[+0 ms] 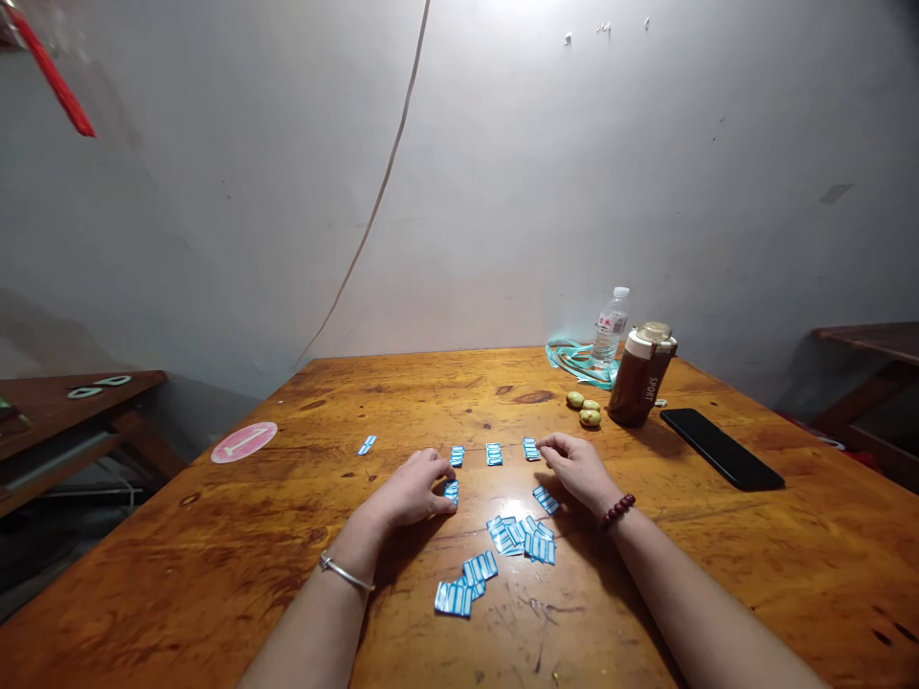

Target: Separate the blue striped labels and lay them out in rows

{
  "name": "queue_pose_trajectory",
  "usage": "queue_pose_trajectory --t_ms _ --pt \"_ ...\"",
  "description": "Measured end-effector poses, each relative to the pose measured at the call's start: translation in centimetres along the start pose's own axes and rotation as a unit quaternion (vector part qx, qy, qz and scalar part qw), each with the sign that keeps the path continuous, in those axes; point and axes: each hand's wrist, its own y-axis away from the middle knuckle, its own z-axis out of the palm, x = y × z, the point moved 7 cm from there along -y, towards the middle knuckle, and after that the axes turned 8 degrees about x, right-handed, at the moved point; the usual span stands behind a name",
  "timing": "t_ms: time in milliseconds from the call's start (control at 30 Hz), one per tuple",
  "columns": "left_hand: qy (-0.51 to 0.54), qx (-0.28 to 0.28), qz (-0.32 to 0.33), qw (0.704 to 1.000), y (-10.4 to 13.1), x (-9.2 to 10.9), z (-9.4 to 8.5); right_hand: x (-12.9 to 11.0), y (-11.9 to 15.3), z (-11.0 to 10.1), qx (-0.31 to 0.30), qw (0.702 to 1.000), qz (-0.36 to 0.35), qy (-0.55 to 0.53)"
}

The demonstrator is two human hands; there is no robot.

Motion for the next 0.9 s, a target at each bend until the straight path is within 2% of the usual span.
queue_pose_trajectory --t_ms 333,400,467,567,667,767,833,900 --pt "0.008 -0.008 0.01 1.0 0.1 0.0 0.0 0.3 -0.1 0.1 -0.006 1.0 0.001 0.007" --pt "0.016 -0.013 0.005 1.0 0.0 -0.2 0.0 0.7 0.1 0.2 -0.04 0.999 0.019 0.013" --pt "0.033 0.001 0.01 0.999 -0.3 -0.2 -0.2 1.3 0.4 0.6 -0.106 0.993 0.043 0.024" --pt "0.056 0.073 0.037 0.995 -0.7 0.3 -1.3 1.9 1.2 1.0 -0.2 0.977 0.039 0.055" --pt "0.066 0.153 0.06 0.984 -0.7 1.4 -2.6 1.5 1.4 1.0 -0.229 0.969 -0.008 0.091" --pt "0.077 0.185 0.066 0.978 -0.4 3.6 -3.1 1.3 1.2 1.2 -0.222 0.968 -0.029 0.11" --pt "0.083 0.166 0.068 0.98 -0.2 5.5 -2.7 1.3 1.1 1.3 -0.215 0.97 -0.021 0.108" --pt "0.068 0.088 0.08 0.991 -0.1 7.3 -1.1 1.5 1.0 1.3 -0.208 0.973 -0.012 0.098"
